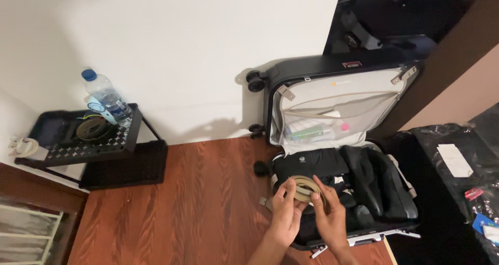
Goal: The person takes items out of an open suitcase on the floor, including a wallet, a charger, a cable, a watch, a belt, and a bottle, and places them one at a time onto a small side table next to the door.
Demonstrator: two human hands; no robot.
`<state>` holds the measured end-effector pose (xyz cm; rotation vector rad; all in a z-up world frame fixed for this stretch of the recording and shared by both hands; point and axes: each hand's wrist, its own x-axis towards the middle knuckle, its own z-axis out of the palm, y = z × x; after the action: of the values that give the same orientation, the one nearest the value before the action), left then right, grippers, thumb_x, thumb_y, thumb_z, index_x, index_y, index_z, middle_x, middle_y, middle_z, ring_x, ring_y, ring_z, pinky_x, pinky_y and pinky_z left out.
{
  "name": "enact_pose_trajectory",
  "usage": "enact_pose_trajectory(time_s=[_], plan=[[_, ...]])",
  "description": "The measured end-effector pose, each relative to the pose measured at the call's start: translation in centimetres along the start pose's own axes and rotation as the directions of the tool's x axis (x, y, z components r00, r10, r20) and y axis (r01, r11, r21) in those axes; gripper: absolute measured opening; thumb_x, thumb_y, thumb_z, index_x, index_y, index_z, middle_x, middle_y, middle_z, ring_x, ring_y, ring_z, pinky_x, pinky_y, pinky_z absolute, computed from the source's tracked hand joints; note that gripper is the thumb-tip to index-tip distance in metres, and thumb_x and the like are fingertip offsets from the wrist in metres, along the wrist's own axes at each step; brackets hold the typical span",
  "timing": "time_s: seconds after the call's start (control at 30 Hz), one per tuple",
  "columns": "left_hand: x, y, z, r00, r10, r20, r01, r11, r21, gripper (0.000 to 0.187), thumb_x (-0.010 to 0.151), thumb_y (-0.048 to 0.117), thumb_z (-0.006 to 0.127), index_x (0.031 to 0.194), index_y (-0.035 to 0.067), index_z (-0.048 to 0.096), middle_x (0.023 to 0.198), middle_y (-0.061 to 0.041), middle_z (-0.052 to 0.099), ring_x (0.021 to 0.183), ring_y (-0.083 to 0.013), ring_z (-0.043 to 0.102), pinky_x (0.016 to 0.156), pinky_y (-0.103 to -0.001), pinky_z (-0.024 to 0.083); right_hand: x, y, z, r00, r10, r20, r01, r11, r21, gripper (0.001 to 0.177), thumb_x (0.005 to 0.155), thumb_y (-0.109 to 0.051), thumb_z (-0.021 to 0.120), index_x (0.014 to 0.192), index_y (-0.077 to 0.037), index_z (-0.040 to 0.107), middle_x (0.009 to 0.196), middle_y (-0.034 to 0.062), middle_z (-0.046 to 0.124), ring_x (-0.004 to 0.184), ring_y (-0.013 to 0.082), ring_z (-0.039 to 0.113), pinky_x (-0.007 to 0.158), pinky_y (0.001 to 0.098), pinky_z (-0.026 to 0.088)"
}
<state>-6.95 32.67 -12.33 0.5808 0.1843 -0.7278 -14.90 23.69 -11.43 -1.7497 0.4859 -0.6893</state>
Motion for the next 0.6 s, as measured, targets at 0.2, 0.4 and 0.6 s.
enact_pose_trajectory(time_s=[0.2, 0.4, 0.6], plan=[[-2.2, 1.3, 0.0, 0.984, -0.075, 0.164, 0.006, 0.922, 0.386, 0.051, 0.095, 0.019, 0.071, 0.139, 0.011, 0.047, 0.121, -0.009, 0.071, 0.109, -0.0147, 0.068, 0.092, -0.031, 0.054, 2.8, -0.4, -6.5, 0.928, 0.106, 0.358, -0.139, 0.988, 0.066, 0.039, 0.098, -0.011, 0.062, 0.136, -0.007, 0.069, 0.109, 0.0064, 0.072, 0.099, 0.012, 0.064, 0.088, 0.0254, 0.052], [-5.3, 0.9, 2.4, 0.932, -0.071, 0.356, -0.14, 0.835, 0.533, 0.056, 0.101, 0.016, 0.07, 0.151, -0.003, 0.052, 0.132, -0.013, 0.069, 0.117, -0.0183, 0.067, 0.102, -0.036, 0.056, 3.6, -0.7, -9.7, 0.872, 0.218, 0.439, -0.311, 0.938, 0.153, 0.032, 0.097, -0.009, 0.062, 0.125, 0.0, 0.073, 0.108, 0.0088, 0.081, 0.098, 0.0123, 0.071, 0.089, 0.0292, 0.057], [-7.0, -2.2, 3.6, 0.992, 0.005, 0.126, -0.054, 0.92, 0.389, 0.052, 0.097, 0.019, 0.066, 0.145, 0.003, 0.056, 0.126, -0.009, 0.071, 0.113, -0.0174, 0.071, 0.1, -0.037, 0.06, 1.3, 1.2, -10.6, 0.963, 0.054, 0.264, -0.109, 0.974, 0.198, 0.023, 0.097, -0.009, 0.062, 0.115, 0.003, 0.07, 0.106, 0.0075, 0.077, 0.097, 0.0094, 0.071, 0.086, 0.0244, 0.057]])
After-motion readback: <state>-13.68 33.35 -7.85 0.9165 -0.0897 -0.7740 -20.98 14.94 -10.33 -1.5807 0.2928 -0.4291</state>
